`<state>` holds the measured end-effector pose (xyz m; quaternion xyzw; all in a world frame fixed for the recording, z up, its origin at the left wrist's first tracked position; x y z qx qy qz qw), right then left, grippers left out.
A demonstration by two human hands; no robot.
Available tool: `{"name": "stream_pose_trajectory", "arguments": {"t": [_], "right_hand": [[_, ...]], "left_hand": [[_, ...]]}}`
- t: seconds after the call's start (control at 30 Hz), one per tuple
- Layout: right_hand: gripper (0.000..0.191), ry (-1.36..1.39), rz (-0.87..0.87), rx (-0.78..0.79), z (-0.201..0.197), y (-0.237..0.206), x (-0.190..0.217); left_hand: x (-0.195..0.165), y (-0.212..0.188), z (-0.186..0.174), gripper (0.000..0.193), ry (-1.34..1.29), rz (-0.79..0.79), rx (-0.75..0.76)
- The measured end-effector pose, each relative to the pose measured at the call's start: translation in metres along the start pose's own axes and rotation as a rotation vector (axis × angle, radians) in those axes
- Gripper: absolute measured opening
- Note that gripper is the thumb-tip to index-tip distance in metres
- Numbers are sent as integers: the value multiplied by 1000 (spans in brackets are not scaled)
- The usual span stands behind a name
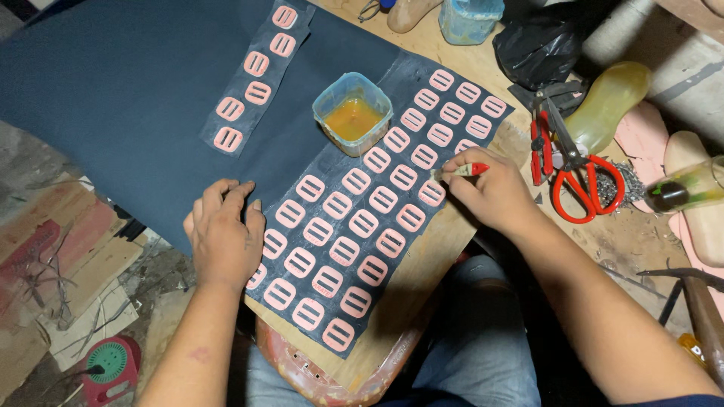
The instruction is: The person applies glue to multiple pink shoe insoles arranged on a black sheet using a brush. They dip the brush into a container of yellow liquid and spread it evenly across each insole.
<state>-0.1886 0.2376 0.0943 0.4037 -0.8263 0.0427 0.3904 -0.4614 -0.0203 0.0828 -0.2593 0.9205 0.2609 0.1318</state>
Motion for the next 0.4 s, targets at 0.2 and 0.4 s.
{"name": "stream_pose_trajectory", "arguments": {"t": [0.2,0.4], "right_hand": [[11,-34,-167,91,25,-11,36],[15,48,267,17,-18,-32,7]], "left_hand": [[3,0,2,31,3,-15,5],[7,-1,7,33,-2,-29,9]]}}
Point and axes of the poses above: each hand's wrist, its own y-axis towards the middle knuckle, its own z-axis out of the palm, x = y × z, the point moved 9 cm from there along y, towards the middle knuckle, and after that the axes turned 5 degrees about z, right-handed, at the moved point
